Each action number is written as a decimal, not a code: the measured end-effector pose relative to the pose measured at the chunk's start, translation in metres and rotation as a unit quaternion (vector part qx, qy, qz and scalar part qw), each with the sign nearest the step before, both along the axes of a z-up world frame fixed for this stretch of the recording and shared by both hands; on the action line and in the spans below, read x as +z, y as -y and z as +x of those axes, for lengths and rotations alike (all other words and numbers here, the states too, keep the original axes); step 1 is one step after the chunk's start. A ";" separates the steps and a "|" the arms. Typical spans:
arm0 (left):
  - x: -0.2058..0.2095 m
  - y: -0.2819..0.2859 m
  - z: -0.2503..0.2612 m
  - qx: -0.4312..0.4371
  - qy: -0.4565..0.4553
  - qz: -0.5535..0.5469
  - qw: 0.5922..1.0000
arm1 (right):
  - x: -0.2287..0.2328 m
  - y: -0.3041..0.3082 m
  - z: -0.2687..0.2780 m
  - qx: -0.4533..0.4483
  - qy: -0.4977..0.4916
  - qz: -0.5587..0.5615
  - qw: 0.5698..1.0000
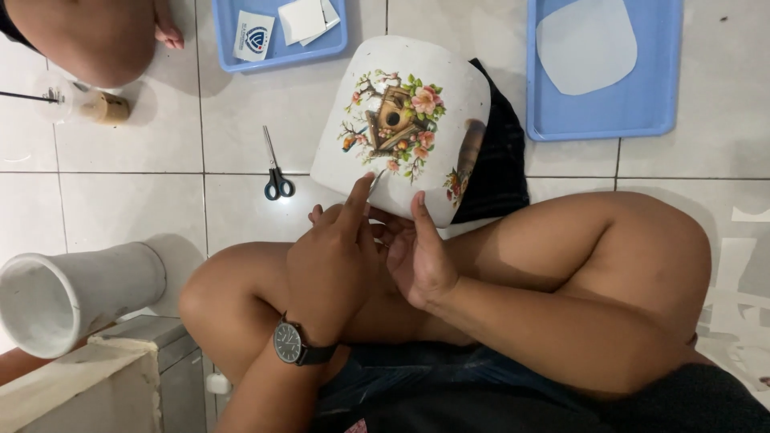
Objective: The person applies floral and birdhouse decals to a white pot, using a small metal tool to smooth the designs and scrape away excess material. They rotate the pot to refine the edges of the artwork across the entire surface.
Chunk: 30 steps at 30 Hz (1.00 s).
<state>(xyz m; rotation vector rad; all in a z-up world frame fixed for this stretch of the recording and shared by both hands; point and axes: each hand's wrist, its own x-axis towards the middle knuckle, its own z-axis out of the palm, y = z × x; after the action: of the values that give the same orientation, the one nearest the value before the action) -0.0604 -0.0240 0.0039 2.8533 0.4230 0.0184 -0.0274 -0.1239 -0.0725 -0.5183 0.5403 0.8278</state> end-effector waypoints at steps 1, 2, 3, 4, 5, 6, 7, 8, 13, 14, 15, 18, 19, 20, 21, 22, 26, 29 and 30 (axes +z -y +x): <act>0.003 0.001 0.002 -0.002 -0.001 0.001 1.000 | -0.006 0.000 0.000 -0.002 -0.001 0.001 1.000; 0.007 0.002 0.004 -0.002 -0.006 0.008 1.000 | -0.012 0.001 -0.001 -0.002 0.002 0.008 1.000; 0.010 0.003 0.005 0.000 -0.012 0.014 1.000 | -0.017 0.001 -0.002 0.000 0.004 0.013 1.000; 0.011 0.004 0.005 -0.001 -0.013 0.014 1.000 | -0.022 0.001 -0.005 -0.001 0.002 0.013 1.000; 0.011 0.004 0.005 0.002 -0.020 0.016 1.000 | -0.026 0.001 -0.005 -0.009 -0.006 0.011 1.000; 0.011 0.004 0.005 0.005 -0.026 0.018 0.999 | -0.031 0.000 -0.006 -0.017 -0.014 0.008 1.000; 0.013 0.005 0.006 0.006 -0.026 0.018 0.999 | -0.042 0.000 -0.009 -0.016 -0.013 0.008 1.000; 0.015 0.006 0.006 0.007 -0.028 0.020 0.999 | -0.053 0.000 -0.012 -0.020 -0.019 0.007 1.000; 0.017 0.008 0.006 0.003 -0.035 0.032 0.999 | -0.067 0.000 -0.012 -0.026 -0.038 -0.006 0.999; 0.018 0.008 0.006 0.003 -0.035 0.039 0.999 | -0.071 0.000 -0.013 -0.026 -0.046 -0.006 0.999; 0.019 0.009 0.007 0.003 -0.035 0.047 0.998 | -0.075 0.000 -0.014 -0.026 -0.052 -0.007 0.998; 0.019 0.011 0.007 -0.008 -0.043 0.078 0.996 | -0.081 -0.001 -0.014 -0.034 -0.068 -0.016 0.997; 0.022 0.013 0.007 -0.007 -0.044 0.078 0.996 | -0.075 0.000 -0.012 -0.033 -0.069 -0.017 0.997; 0.025 0.015 0.008 -0.014 -0.044 0.088 0.995 | -0.068 0.000 -0.011 -0.031 -0.069 -0.021 0.997; 0.028 0.016 0.009 -0.020 -0.043 0.098 0.994 | -0.062 0.000 -0.008 -0.028 -0.069 -0.025 0.997; 0.028 0.015 0.009 -0.020 -0.043 0.098 0.994 | -0.061 0.000 -0.007 -0.028 -0.068 -0.024 0.997; 0.032 0.015 0.008 -0.039 -0.052 0.124 0.990 | -0.042 0.002 -0.004 -0.014 -0.041 -0.004 0.999; 0.035 0.014 0.008 -0.042 -0.056 0.134 0.989 | -0.034 0.002 -0.003 -0.009 -0.028 -0.010 0.999; 0.035 0.014 0.008 -0.040 -0.060 0.140 0.987 | -0.034 0.002 -0.003 -0.002 -0.018 -0.020 1.000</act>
<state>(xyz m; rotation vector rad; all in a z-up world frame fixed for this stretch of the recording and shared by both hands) -0.0525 -0.0377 0.0391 3.1589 0.3532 -0.1201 -0.0307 -0.1261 -0.1064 -0.5383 0.5924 0.8252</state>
